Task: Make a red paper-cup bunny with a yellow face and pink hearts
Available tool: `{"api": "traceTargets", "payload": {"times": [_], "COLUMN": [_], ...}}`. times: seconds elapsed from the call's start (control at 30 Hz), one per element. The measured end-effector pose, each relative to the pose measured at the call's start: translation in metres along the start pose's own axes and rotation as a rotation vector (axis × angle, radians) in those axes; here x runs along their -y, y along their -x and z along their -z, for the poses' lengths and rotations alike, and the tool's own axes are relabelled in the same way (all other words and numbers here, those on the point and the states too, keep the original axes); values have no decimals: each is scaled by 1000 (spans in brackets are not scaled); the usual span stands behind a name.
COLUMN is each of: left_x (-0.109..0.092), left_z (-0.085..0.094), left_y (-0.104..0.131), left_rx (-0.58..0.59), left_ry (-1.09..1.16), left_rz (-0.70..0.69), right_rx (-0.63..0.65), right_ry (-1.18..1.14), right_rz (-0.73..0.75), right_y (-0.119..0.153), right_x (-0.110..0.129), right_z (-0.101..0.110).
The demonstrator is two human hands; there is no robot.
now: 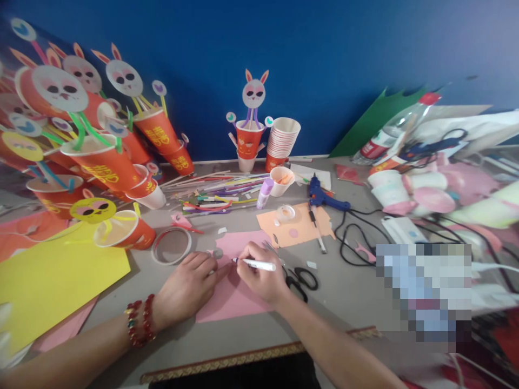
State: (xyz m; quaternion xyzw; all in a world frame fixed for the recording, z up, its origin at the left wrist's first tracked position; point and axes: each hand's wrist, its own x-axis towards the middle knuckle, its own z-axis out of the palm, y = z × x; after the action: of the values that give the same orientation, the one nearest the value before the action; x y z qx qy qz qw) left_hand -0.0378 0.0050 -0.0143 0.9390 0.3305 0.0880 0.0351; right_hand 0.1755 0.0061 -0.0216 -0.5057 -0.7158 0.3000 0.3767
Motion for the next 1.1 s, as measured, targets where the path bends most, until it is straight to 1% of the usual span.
{"api": "traceTargets", "payload": {"times": [0.23,0.43,0.63,1.1], "left_x": [1,-1,-1,0], "left_z": [0,3,2,4], "left_y": [0,0,-1,-2], "left_rx": [4,12,13,27], "left_ry": [-3,-9,-9,-12], "left_rz": [4,4,7,10], "right_rx": [13,10,11,-20], "right_ry": [7,-1,-29,-12], "right_rz": [14,19,11,-4], "right_y": [0,0,0,0], "right_x": [-3,-1,0,3], "right_z": [0,0,1,2]}}
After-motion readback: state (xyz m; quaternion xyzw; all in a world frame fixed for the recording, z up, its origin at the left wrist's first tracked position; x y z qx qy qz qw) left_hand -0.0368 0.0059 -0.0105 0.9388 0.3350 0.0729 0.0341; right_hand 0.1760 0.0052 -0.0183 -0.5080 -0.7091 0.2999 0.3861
